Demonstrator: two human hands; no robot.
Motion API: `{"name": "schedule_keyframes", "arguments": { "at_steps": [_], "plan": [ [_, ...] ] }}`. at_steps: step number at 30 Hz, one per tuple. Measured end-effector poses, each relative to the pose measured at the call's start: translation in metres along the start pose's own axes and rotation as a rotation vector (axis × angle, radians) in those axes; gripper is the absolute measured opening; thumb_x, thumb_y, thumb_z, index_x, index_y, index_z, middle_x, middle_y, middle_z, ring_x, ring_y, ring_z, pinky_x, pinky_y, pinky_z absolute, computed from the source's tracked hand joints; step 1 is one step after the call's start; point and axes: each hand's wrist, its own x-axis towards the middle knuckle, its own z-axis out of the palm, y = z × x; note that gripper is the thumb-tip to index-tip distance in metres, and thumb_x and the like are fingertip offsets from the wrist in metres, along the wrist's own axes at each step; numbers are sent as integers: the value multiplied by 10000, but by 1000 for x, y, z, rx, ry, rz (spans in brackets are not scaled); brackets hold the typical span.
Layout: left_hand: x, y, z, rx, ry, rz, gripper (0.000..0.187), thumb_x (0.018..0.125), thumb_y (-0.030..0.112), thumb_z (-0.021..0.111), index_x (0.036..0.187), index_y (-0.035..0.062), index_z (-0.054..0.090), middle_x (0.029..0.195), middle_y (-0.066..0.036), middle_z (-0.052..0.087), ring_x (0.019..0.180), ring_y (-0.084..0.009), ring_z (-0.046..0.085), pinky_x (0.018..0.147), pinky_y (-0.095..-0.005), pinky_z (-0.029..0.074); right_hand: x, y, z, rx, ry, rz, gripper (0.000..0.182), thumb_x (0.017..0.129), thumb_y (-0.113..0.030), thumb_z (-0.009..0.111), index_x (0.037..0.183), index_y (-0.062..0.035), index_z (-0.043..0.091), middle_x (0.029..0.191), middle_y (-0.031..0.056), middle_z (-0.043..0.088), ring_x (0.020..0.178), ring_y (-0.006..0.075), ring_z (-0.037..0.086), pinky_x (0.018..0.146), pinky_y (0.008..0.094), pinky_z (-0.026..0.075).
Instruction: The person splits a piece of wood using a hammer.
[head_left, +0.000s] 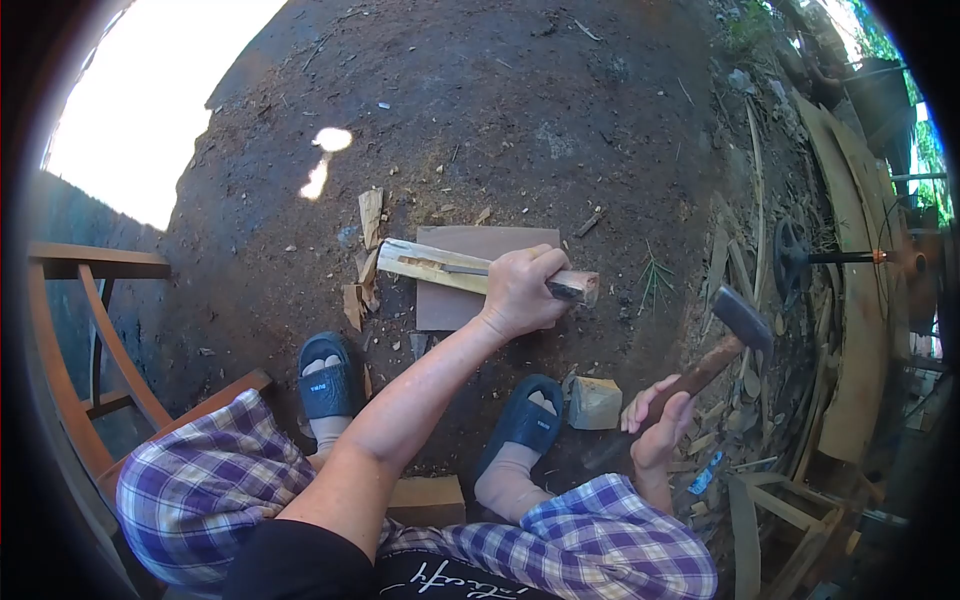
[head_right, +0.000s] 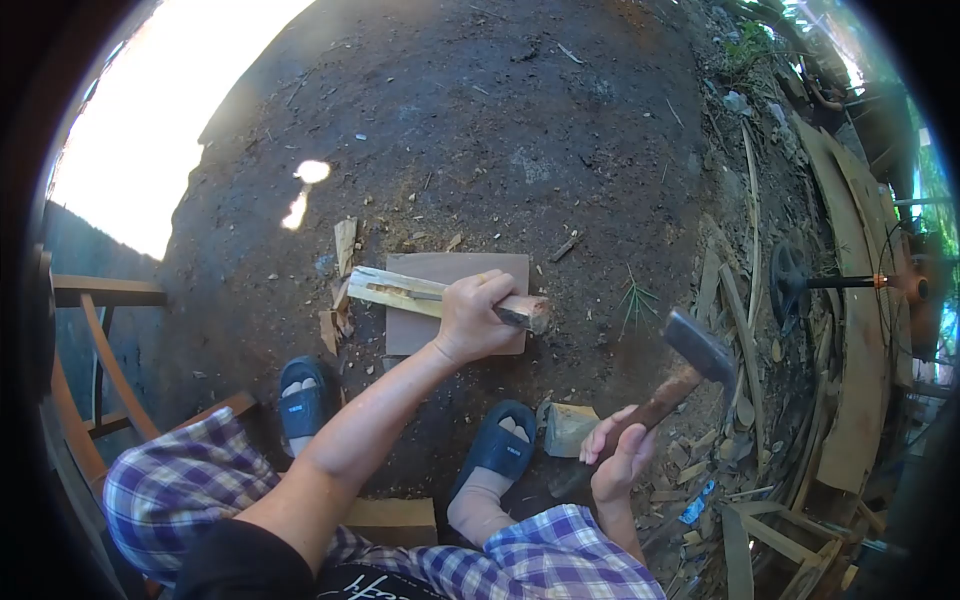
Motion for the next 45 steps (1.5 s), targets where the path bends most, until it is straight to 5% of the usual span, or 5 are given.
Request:
{"name": "schedule_keyframes", "arguments": {
  "at_steps": [14,21,27,31,45],
  "plan": [
    [11,20,3,-451,199,-86,226,778,139,778,711,56,579,669,-24,571,614,-124,541,572,-278,439,8,79,9,-484,-90,500,556,1015,-414,451,1317,49,397,568,7,470,381,64,414,321,230,316],
    [5,-98,-86,-1209,835,-734,265,916,231,598,711,136,458,579,40,462,458,-77,441,475,-269,403,12,117,-3,-827,-151,216,620,992,-392,483,1333,116,385,889,285,646,867,428,640,762,465,502],
    [13,-56,-74,-1028,921,-616,307,912,278,646,712,126,468,562,43,451,479,-78,450,471,-274,391,14,82,16,-881,-191,177,544,984,-385,495,1260,81,447,917,332,633,916,492,620,780,504,491],
    [14,-2,-55,-179,107,162,230,907,132,654,748,103,491,560,41,475,468,-46,473,410,-217,367,11,81,15,-946,-207,201,510,982,-375,501,1244,60,451,881,315,639,869,489,628,740,515,493],
    [21,-42,-76,-745,762,-390,295,953,237,619,731,137,451,556,15,448,439,-76,440,426,-240,373,11,85,15,-936,-200,155,479,977,-361,510,1231,41,453,857,308,638,851,494,622,724,535,484]
  ]
}}
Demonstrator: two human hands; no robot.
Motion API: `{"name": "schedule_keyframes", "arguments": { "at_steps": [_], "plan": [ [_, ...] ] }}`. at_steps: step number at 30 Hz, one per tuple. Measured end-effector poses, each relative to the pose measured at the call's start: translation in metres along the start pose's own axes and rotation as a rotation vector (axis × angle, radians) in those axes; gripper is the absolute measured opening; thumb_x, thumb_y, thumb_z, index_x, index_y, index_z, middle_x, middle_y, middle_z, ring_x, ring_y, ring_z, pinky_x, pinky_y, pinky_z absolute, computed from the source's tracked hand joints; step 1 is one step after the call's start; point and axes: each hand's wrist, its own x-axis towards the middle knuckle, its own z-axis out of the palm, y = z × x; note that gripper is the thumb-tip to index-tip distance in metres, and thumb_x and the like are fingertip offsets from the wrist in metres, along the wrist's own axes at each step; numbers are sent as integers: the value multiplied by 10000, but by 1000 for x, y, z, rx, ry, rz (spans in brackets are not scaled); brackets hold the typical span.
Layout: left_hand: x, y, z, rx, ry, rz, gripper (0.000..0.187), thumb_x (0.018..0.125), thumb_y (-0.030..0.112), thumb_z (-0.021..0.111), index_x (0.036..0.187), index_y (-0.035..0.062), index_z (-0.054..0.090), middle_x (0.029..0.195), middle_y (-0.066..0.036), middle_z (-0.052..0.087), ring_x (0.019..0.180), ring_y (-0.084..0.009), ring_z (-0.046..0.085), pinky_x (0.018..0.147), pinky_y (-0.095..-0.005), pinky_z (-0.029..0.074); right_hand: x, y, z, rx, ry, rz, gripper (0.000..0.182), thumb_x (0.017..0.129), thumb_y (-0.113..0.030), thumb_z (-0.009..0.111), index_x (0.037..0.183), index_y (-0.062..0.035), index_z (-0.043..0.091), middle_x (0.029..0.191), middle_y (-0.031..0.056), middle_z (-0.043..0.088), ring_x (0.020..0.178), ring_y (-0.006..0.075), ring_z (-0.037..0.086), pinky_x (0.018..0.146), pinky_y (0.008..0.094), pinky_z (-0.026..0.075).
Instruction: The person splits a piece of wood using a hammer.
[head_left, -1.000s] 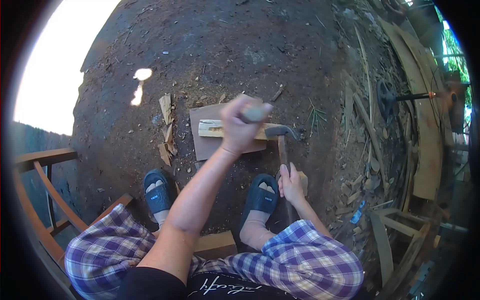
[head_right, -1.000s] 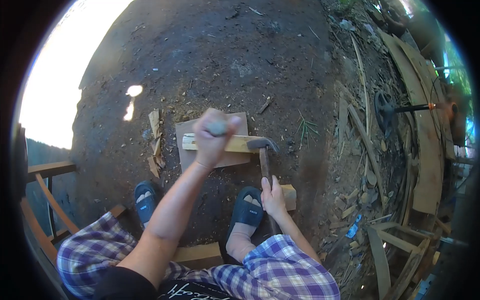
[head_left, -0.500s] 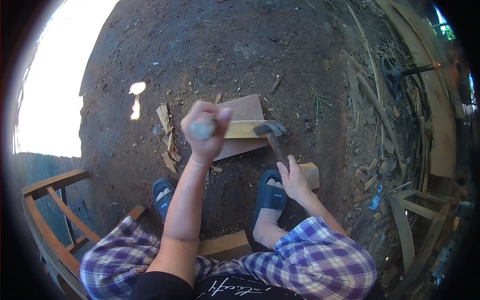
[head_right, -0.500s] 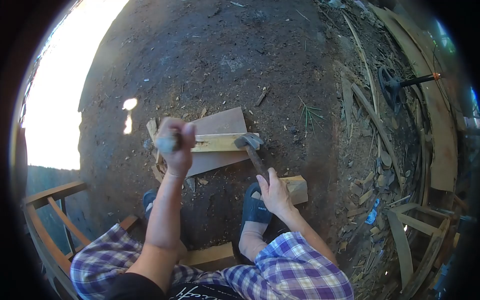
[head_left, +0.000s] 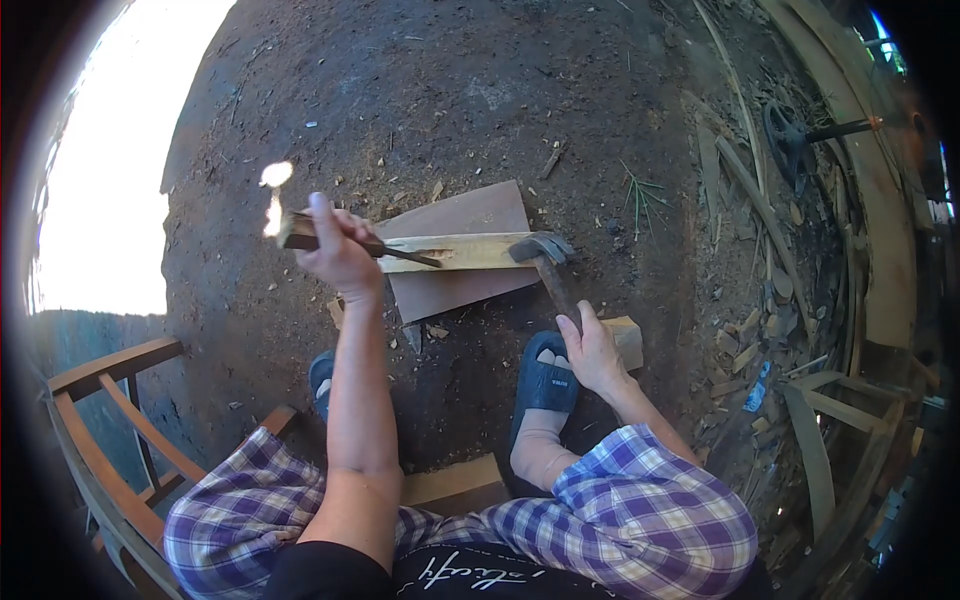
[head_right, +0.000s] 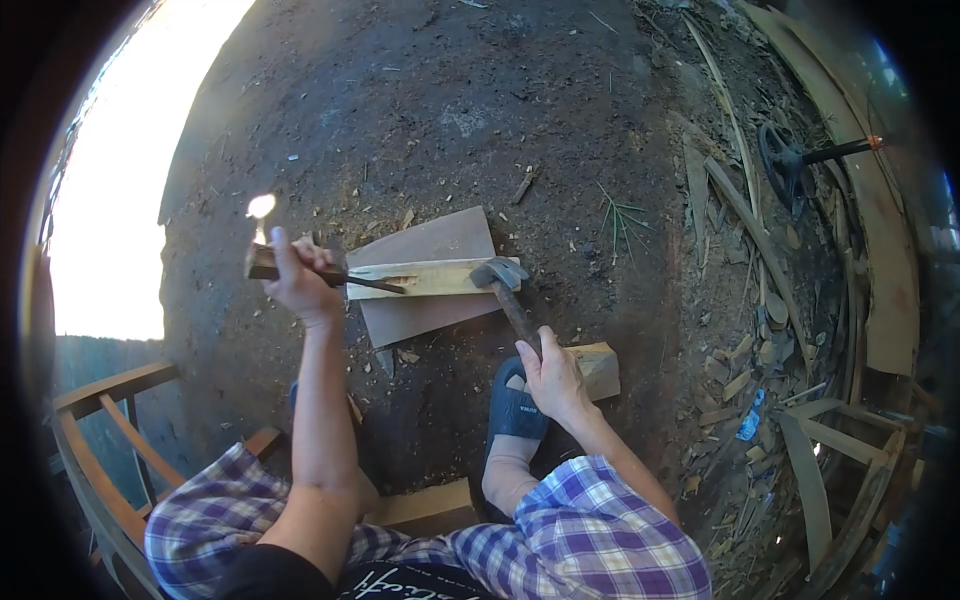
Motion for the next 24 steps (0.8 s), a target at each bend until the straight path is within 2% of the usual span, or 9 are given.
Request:
{"name": "schedule_keyframes", "arguments": {
  "at_steps": [2,4,5,8,16,18,20,22,24],
  "plan": [
    [18,11,-7,61,12,66,309,952,230,620,710,140,451,543,19,455,423,-65,444,403,-232,372,-1,0,-2,-14,11,-4,478,977,-360,511,1232,40,452,859,310,637,853,496,620,723,537,482],
    [30,17,-12,44,-74,150,226,935,201,626,784,118,479,572,16,475,446,-75,455,414,-222,372,0,0,-1,-17,-7,0,478,975,-355,515,1230,44,452,855,316,634,847,500,619,722,541,479],
    [24,21,-3,-76,-57,69,232,932,205,632,777,119,482,575,15,481,435,-76,449,416,-231,380,1,1,1,-15,-10,2,478,975,-355,515,1230,44,452,855,316,634,847,500,619,722,541,479],
    [-4,10,13,-62,-114,32,227,932,204,636,783,116,489,577,16,466,435,-81,442,416,-246,384,2,5,3,10,-2,-7,476,975,-350,517,1224,50,453,840,320,630,838,500,620,716,538,481],
    [-28,-7,28,36,-337,112,223,972,181,589,798,82,490,553,24,454,419,-49,443,388,-217,382,1,10,5,22,-10,1,506,977,-350,517,1252,69,443,833,307,637,828,489,629,707,520,491],
    [-16,-11,25,37,-321,126,225,966,182,600,799,83,487,553,20,459,419,-55,449,387,-217,382,1,9,4,16,-12,0,502,976,-350,520,1246,66,445,834,307,637,829,489,629,706,522,491],
    [-2,-15,20,0,-158,53,228,955,182,619,802,84,482,549,19,461,411,-63,455,382,-223,385,1,7,1,5,-6,-4,497,975,-350,524,1240,62,446,834,307,636,829,489,629,705,524,491],
    [0,-15,17,-57,-155,19,237,946,180,634,790,89,481,549,14,475,403,-70,460,381,-230,397,1,3,-1,8,-43,32,487,974,-352,526,1232,54,447,849,306,638,834,489,629,705,530,491],
    [-1,-7,22,30,-223,119,249,939,179,646,770,89,487,552,17,482,406,-63,459,381,-222,397,2,1,-2,8,-46,28,473,973,-348,528,1217,50,451,848,307,637,835,491,627,704,533,491]
  ]
}}
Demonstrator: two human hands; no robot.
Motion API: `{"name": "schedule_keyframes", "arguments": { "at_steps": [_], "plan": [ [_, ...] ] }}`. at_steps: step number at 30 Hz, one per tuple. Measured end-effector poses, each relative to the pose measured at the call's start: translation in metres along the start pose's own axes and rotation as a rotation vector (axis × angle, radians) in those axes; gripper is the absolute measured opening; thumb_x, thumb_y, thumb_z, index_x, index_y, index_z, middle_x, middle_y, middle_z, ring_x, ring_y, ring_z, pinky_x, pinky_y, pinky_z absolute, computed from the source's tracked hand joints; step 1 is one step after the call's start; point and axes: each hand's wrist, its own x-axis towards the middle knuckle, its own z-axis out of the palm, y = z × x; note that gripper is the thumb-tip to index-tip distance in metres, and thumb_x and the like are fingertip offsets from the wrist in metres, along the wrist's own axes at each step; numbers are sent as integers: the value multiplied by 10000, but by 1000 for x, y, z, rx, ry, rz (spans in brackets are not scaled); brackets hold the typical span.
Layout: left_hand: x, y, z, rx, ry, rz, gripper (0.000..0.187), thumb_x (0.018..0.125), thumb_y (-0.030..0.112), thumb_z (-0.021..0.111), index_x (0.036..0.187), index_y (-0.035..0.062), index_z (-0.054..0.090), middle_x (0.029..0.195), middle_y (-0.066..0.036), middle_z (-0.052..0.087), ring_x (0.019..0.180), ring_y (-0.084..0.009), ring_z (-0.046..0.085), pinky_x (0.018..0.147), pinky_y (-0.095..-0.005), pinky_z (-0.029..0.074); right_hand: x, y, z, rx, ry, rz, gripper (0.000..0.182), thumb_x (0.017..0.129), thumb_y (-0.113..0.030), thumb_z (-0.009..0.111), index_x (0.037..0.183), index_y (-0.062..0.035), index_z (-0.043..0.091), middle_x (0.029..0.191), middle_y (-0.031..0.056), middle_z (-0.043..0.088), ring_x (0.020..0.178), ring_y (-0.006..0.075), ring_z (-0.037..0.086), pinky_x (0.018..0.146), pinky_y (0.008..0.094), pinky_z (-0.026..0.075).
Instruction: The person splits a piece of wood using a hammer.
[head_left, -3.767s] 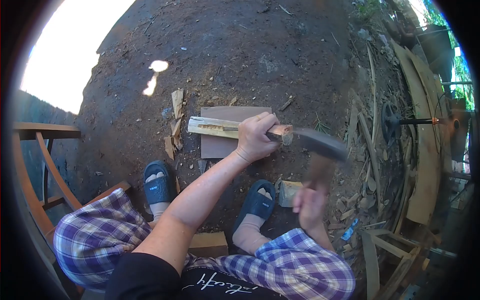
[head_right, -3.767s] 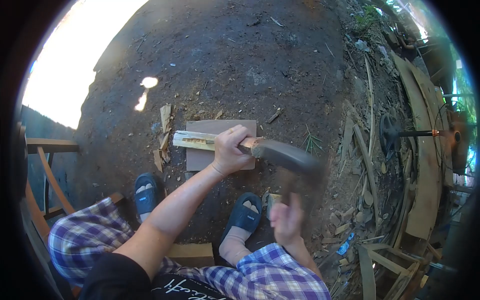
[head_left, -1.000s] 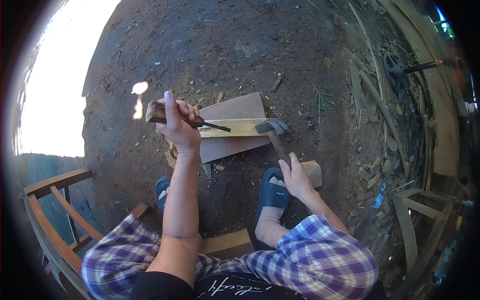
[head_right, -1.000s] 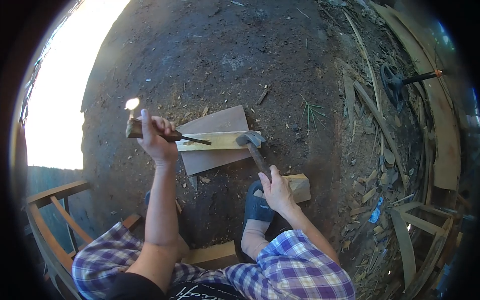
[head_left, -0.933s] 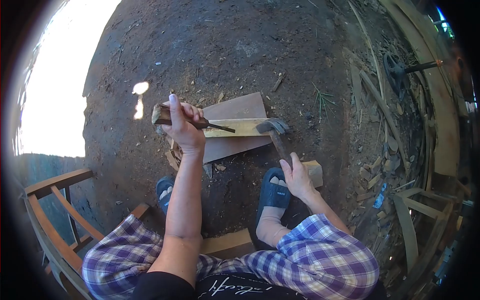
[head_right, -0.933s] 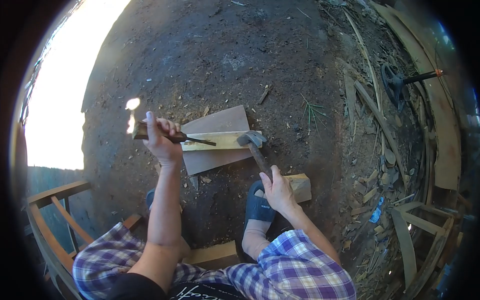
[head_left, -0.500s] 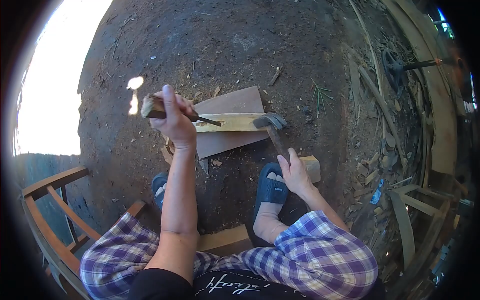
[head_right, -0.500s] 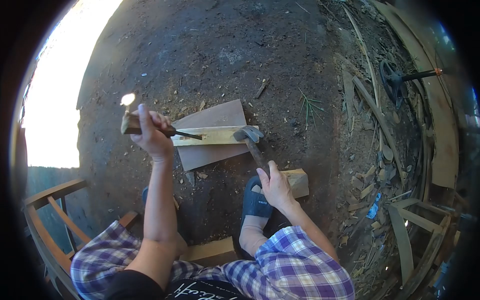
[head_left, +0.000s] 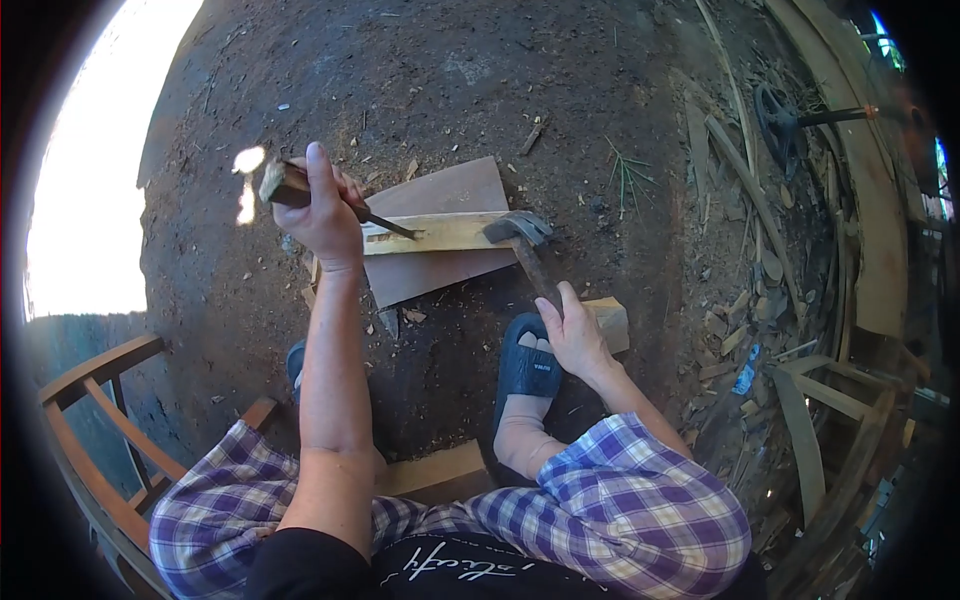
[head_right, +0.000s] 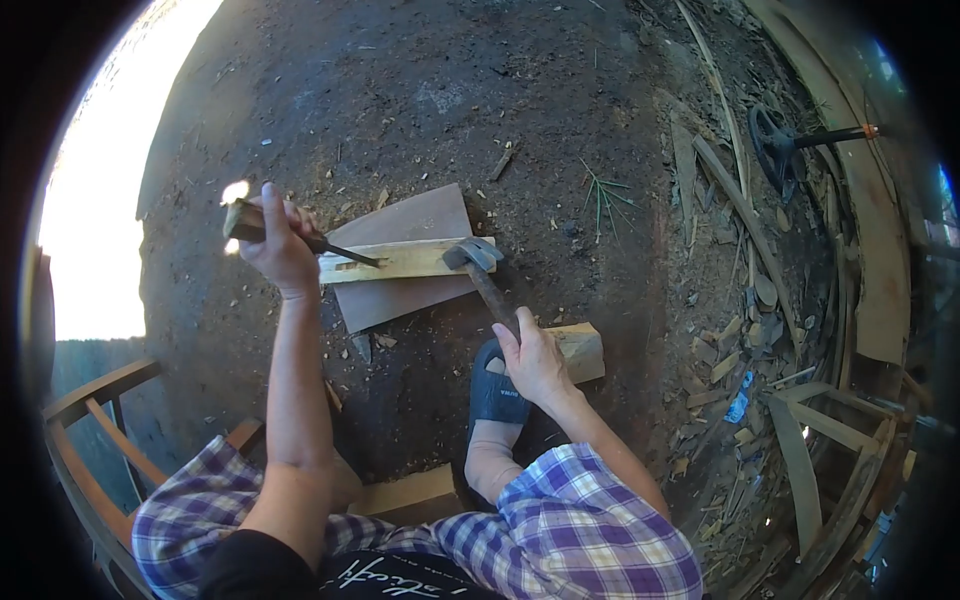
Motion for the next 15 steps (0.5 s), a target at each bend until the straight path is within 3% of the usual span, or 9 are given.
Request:
{"name": "schedule_keyframes", "arguments": {
  "at_steps": [1,4,8,12,14,15],
  "plan": [
    [7,1,-6,160,-59,56,261,933,184,658,758,89,490,558,13,497,411,-52,461,376,-206,387,0,0,-1,-1,-5,-12,458,973,-343,530,1202,46,455,848,308,636,837,493,626,703,535,491],
    [19,10,-15,265,-65,38,263,930,187,664,757,92,490,555,12,505,415,-46,475,368,-196,384,1,2,-1,-17,19,-50,432,971,-331,535,1173,44,463,832,311,631,832,498,621,698,537,488],
    [-3,13,6,80,-138,42,222,947,178,636,794,101,495,550,24,504,421,-41,476,371,-195,383,2,5,4,28,24,-40,413,970,-323,540,1149,43,468,809,311,626,822,503,617,692,537,485],
    [-28,8,19,152,-254,49,231,907,162,696,785,83,516,626,29,531,493,-43,489,445,-203,389,1,5,2,26,20,-51,416,971,-318,540,1156,47,467,803,307,627,816,498,620,692,532,481],
    [-35,-4,21,310,-330,302,211,918,198,679,827,80,530,590,13,520,471,-57,490,421,-214,395,1,3,3,19,14,-55,415,971,-315,540,1156,49,466,801,305,627,816,496,621,693,530,480],
    [-41,5,31,368,-319,430,228,894,202,713,802,71,552,647,12,551,535,-64,506,467,-225,408,0,1,3,11,34,-72,419,971,-316,539,1160,51,468,809,306,629,823,497,620,698,528,480]
  ]
}}
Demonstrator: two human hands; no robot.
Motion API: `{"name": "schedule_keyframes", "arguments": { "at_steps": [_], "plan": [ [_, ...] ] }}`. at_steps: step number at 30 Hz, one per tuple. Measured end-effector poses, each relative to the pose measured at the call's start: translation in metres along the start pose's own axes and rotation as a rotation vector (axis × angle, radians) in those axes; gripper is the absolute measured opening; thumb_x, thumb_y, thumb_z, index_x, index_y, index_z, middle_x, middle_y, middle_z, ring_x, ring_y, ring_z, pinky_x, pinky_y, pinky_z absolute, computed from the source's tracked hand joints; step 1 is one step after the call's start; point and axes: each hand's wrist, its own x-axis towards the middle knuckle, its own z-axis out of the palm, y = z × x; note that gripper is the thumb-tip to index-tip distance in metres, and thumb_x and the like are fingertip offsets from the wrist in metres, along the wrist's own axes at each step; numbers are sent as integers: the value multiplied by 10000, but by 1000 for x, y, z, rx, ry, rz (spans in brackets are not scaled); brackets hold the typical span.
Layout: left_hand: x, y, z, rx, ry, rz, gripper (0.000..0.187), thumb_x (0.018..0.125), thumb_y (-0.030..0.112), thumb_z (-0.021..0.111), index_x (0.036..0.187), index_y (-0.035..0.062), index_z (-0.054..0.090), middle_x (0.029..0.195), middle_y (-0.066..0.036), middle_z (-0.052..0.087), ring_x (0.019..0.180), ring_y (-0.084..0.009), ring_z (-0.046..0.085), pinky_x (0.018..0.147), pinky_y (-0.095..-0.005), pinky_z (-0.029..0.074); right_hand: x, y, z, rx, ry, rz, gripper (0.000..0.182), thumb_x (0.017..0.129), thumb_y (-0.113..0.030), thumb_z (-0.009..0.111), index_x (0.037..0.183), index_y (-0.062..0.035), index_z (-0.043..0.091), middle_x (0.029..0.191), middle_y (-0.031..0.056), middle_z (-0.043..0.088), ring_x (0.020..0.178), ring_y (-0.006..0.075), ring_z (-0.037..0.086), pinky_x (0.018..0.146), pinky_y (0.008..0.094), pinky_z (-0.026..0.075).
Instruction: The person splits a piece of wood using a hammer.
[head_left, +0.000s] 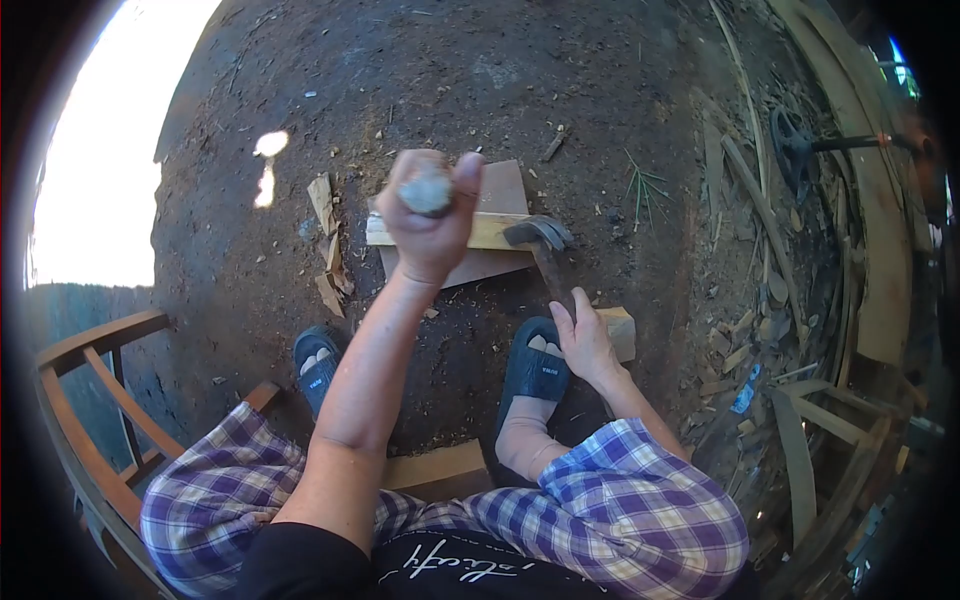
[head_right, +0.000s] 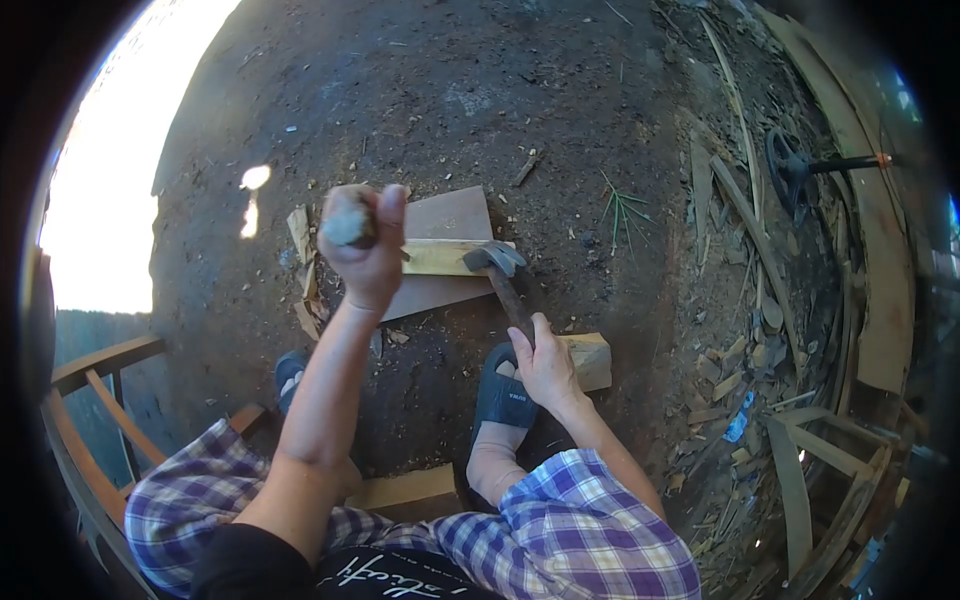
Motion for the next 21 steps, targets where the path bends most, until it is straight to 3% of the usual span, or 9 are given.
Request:
{"name": "schedule_keyframes", "arguments": {
  "at_steps": [2,4,6,10,21],
  "plan": [
    [-11,9,10,-78,-76,-75,276,809,204,796,788,49,569,626,-15,541,547,-111,560,487,-270,428,1,0,1,-14,1,-36,423,972,-317,538,1164,54,469,817,307,631,830,499,619,702,526,480],
    [-16,12,18,-28,-149,71,266,799,200,802,772,61,577,626,-28,530,509,-120,501,467,-256,391,2,6,4,-12,23,-28,462,976,-331,528,1197,70,469,869,324,631,872,510,611,728,525,479],
    [-25,20,24,58,-231,81,292,747,226,826,749,66,582,599,-53,503,484,-185,516,456,-297,397,2,9,5,-51,13,-34,482,978,-337,522,1215,79,466,902,336,626,899,512,606,744,524,478],
    [-43,25,36,98,-309,87,299,759,330,750,693,120,549,623,-41,471,535,-234,538,494,-362,414,2,8,6,-70,5,-7,519,983,-348,510,1246,97,462,970,369,608,957,514,596,784,520,478],
    [-30,24,32,112,-217,-54,258,755,263,755,735,108,550,665,-59,495,596,-267,566,526,-379,430,1,9,6,-138,26,-33,565,988,-376,496,1270,112,453,1014,377,604,1001,510,593,832,494,483]
  ]
}}
